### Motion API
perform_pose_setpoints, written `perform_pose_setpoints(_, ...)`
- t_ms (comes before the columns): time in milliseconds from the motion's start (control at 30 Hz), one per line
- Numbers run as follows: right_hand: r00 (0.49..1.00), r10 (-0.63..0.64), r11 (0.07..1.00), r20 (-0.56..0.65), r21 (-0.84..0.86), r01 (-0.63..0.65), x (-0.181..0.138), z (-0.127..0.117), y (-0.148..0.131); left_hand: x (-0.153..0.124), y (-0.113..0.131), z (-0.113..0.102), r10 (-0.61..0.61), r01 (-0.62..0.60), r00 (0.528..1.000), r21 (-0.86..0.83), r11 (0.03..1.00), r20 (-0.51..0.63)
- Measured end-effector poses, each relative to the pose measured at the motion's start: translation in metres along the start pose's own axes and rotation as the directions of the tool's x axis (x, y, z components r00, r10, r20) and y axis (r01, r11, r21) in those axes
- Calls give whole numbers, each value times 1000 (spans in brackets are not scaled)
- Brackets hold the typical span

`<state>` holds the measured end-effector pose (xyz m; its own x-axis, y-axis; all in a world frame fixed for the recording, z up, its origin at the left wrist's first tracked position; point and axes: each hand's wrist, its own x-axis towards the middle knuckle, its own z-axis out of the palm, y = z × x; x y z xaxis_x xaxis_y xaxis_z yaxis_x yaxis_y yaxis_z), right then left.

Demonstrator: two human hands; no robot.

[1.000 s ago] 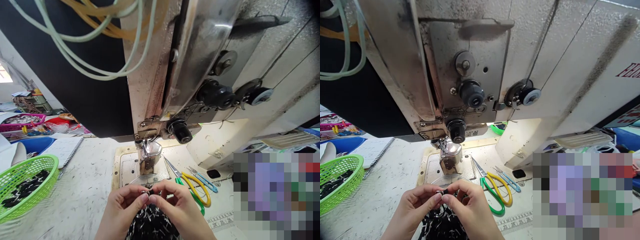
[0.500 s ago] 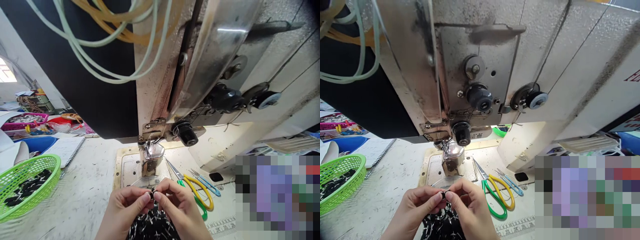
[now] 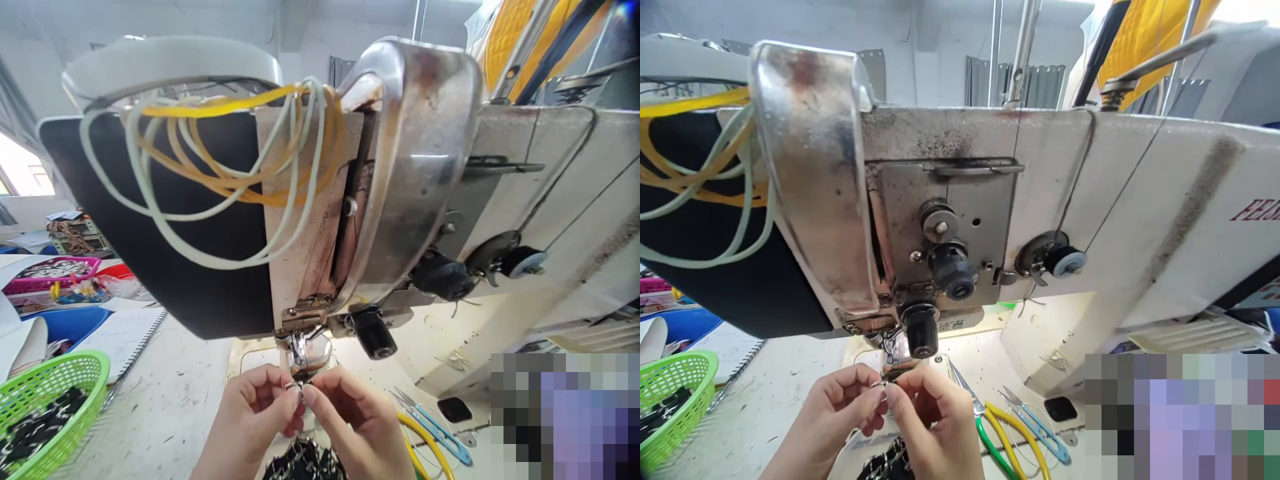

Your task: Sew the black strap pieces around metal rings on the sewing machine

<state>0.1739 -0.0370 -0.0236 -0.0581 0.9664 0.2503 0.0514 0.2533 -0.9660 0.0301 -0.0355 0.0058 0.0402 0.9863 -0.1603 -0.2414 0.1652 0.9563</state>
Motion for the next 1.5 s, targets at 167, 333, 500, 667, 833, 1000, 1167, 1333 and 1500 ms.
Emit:
perform_pose_setpoints(167, 876, -482, 799, -29, -425, 425, 16, -15, 1, 24, 4, -1, -88, 82, 995, -119, 989, -48)
perform_pose_setpoints(333, 799, -592, 610, 101, -591, 527, 20, -22, 7, 36, 3, -5, -140, 119, 985, -191, 974, -97)
perform_pose_setpoints(500, 803, -575, 553, 158, -649, 523, 21, -23, 5, 39, 2, -4, -149, 120, 980, -204, 971, -131)
perform_pose_setpoints(667, 771, -606, 450, 195, -715, 535, 23, -25, 3, 42, -4, -9, -126, 107, 985, -153, 982, -120)
perform_pose_setpoints(833, 768, -612, 455, 191, -709, 539, 23, -25, 4, 43, -4, -14, -87, 82, 995, -80, 993, -54)
perform_pose_setpoints(1000, 766, -612, 441, 195, -720, 536, 23, -25, 4, 41, -3, -13, -78, 74, 993, -49, 996, -93)
perform_pose_setpoints(1167, 769, -621, 490, 153, -690, 533, 22, -24, 3, 43, -6, -15, -112, 108, 990, -49, 993, -84)
perform_pose_setpoints(1333, 777, -606, 500, 170, -679, 539, 23, -23, 3, 46, -7, -16, -97, 93, 993, -63, 994, -67)
perform_pose_setpoints(1500, 776, -610, 518, 159, -661, 543, 21, -24, 5, 48, -9, -19, -83, 83, 996, -10, 997, -23)
